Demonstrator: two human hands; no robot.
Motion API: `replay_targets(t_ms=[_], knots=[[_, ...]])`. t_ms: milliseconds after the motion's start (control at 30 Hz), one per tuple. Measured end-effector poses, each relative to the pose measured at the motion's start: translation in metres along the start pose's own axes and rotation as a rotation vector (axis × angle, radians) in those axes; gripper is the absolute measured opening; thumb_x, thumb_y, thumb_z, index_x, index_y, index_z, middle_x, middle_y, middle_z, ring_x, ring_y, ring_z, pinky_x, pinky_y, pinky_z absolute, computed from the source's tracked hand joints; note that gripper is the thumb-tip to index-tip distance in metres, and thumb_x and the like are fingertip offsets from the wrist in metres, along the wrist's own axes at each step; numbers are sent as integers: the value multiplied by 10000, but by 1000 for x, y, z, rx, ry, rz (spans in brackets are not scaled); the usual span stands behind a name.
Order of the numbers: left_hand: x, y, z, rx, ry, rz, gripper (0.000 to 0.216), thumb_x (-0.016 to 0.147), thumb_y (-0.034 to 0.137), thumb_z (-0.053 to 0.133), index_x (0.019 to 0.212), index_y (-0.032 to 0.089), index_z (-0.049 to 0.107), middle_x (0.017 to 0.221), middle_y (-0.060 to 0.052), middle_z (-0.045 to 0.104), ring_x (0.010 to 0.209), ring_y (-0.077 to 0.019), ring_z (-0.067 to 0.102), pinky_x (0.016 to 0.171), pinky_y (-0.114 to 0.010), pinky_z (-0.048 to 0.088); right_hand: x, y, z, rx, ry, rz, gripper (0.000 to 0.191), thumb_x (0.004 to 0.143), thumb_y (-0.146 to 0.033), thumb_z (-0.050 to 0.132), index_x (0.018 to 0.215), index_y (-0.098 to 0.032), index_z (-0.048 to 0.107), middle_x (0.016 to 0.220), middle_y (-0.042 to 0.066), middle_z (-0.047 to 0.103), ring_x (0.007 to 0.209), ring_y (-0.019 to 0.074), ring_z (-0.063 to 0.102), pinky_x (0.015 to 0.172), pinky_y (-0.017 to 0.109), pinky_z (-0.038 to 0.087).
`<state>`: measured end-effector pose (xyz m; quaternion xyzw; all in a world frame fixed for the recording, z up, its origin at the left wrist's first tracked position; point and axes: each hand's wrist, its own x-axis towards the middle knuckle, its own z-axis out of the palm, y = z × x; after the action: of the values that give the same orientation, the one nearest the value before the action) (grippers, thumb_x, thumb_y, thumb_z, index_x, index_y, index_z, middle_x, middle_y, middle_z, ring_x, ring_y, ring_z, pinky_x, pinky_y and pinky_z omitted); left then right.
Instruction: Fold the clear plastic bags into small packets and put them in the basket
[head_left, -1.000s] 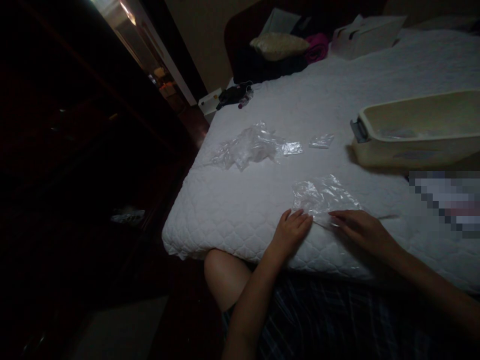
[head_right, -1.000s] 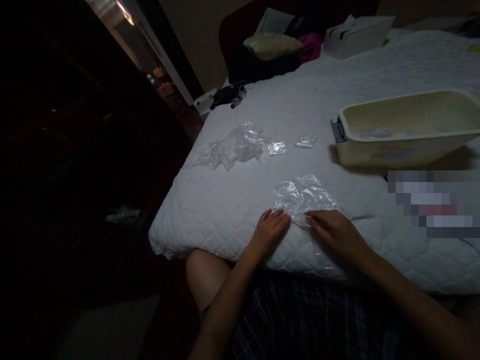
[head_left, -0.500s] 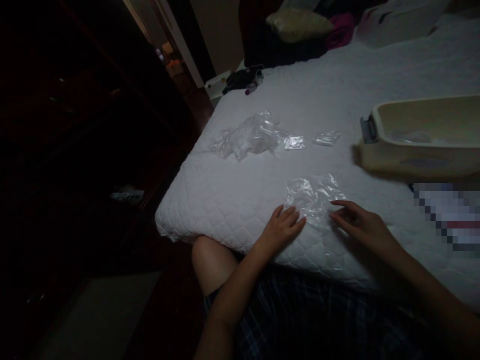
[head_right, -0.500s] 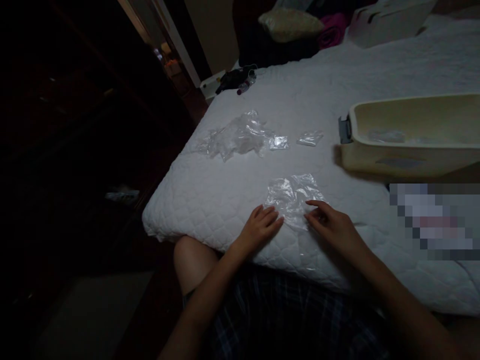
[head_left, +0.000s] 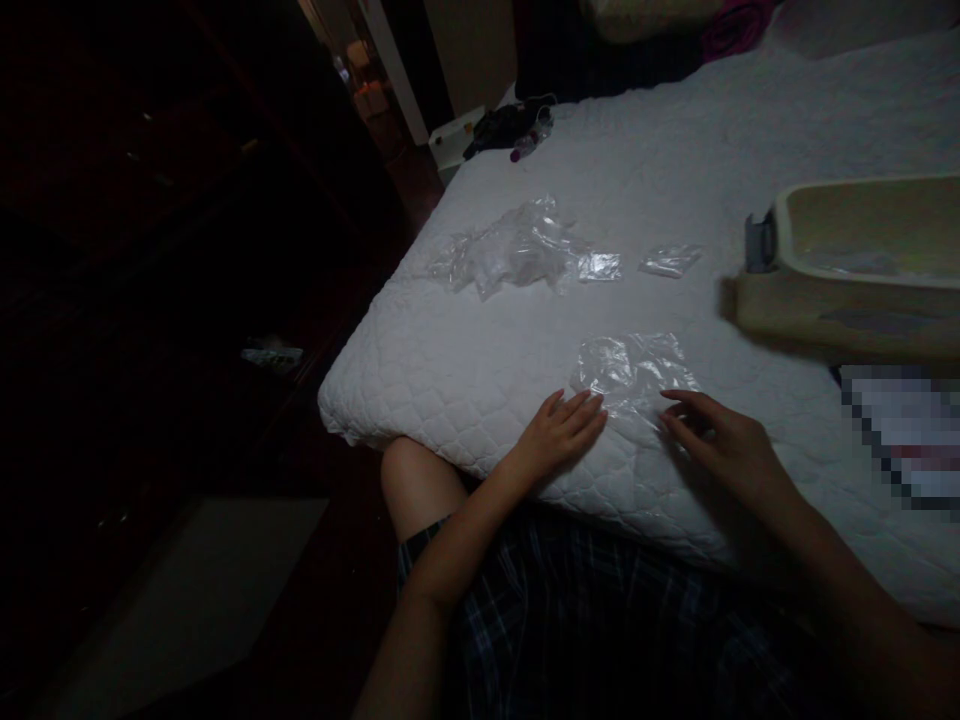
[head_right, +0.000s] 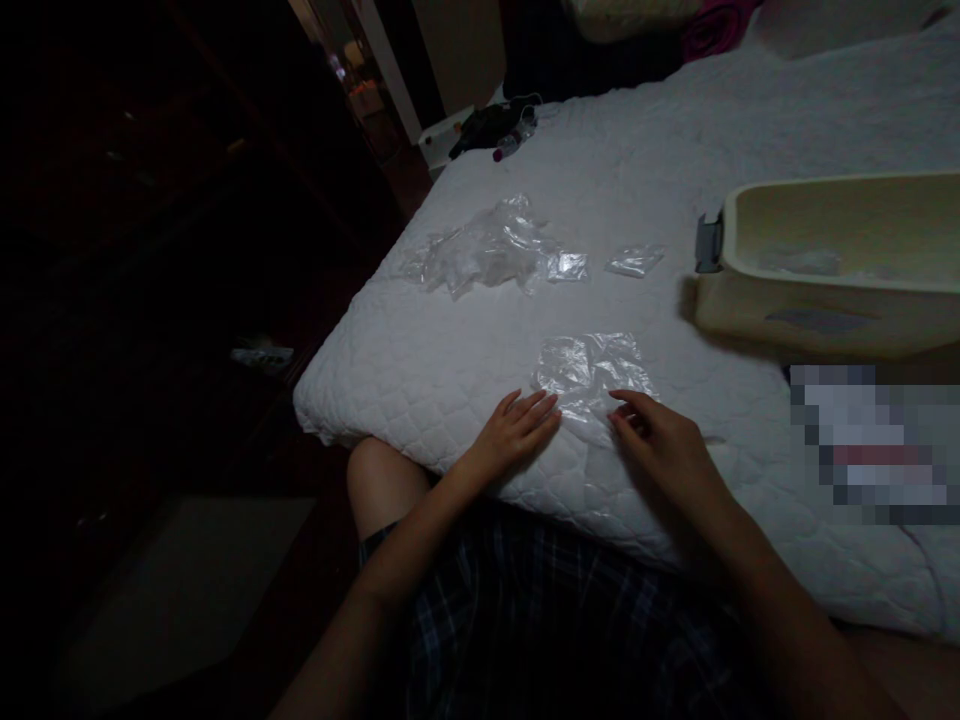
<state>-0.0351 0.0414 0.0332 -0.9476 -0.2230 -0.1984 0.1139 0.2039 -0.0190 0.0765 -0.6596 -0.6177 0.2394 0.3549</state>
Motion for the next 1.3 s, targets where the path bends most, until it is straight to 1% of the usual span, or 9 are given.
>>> replay_targets(t_ms=[133,267,367,600,767,867,1033,1133,1300], knots=[[0,15,-1,14,55,30,290,968,177,413,1203,155,581,1348,-90,579,1296,-213,490,1070,-422,432,2,2,6,-60,13,-93,403,878,-472,509,1141,-193,635,854,90,708,679,215,654,639,355,523],[0,26,3,-62,-66,10,310,960,181,420,1236,161,561,1355,-106,569,1310,-220,477,1070,-442,431,-1,1,8,-30,-3,-99,410,892,-486,493,1156,-202,625,842,88,710,689,222,666,630,355,531],[0,27,5,-117,-111,-26,319,942,190,450,1240,144,556,1347,-136,566,1297,-240,489,1064,-463,429,-3,0,7,13,-11,-59,418,880,-481,520,1170,-195,612,875,94,716,720,227,681,652,360,543],[1,27,3,-86,-39,-33,304,966,225,423,1228,163,564,1283,-96,617,1250,-230,530,1054,-439,433,1,0,5,90,5,-14,432,852,-480,564,1178,-200,603,976,112,713,802,235,695,719,386,566],[0,28,6,-116,-101,-45,299,960,218,449,1235,181,559,1292,-102,609,1272,-230,508,1071,-470,408,1,2,5,68,22,-19,449,853,-490,563,1203,-211,598,969,111,713,746,228,688,685,386,561],[-2,27,9,-136,-103,-35,276,953,204,461,1200,171,578,1288,-113,610,1283,-233,499,1083,-484,390,0,4,4,-15,34,-40,440,873,-465,536,1224,-205,592,935,108,708,723,222,673,689,386,546],[-3,26,13,-164,-106,-35,254,946,192,463,1162,179,596,1298,-117,607,1297,-222,490,1089,-489,384,-1,6,5,-158,68,-126,419,912,-431,466,1234,-196,593,967,115,689,779,233,653,713,382,519],[-5,27,15,-159,-107,-36,250,951,193,450,1149,194,602,1309,-107,602,1304,-220,484,1091,-494,388,-1,9,9,-280,51,-208,383,931,-403,429,1157,-168,630,966,130,673,823,251,635,745,397,500],[-6,28,14,-126,-85,-19,342,956,191,440,1290,195,513,1380,-110,540,1355,-224,426,1125,-473,364,0,12,15,-489,5,-293,354,943,-353,406,998,-154,694,938,150,651,850,281,606,761,424,473]])
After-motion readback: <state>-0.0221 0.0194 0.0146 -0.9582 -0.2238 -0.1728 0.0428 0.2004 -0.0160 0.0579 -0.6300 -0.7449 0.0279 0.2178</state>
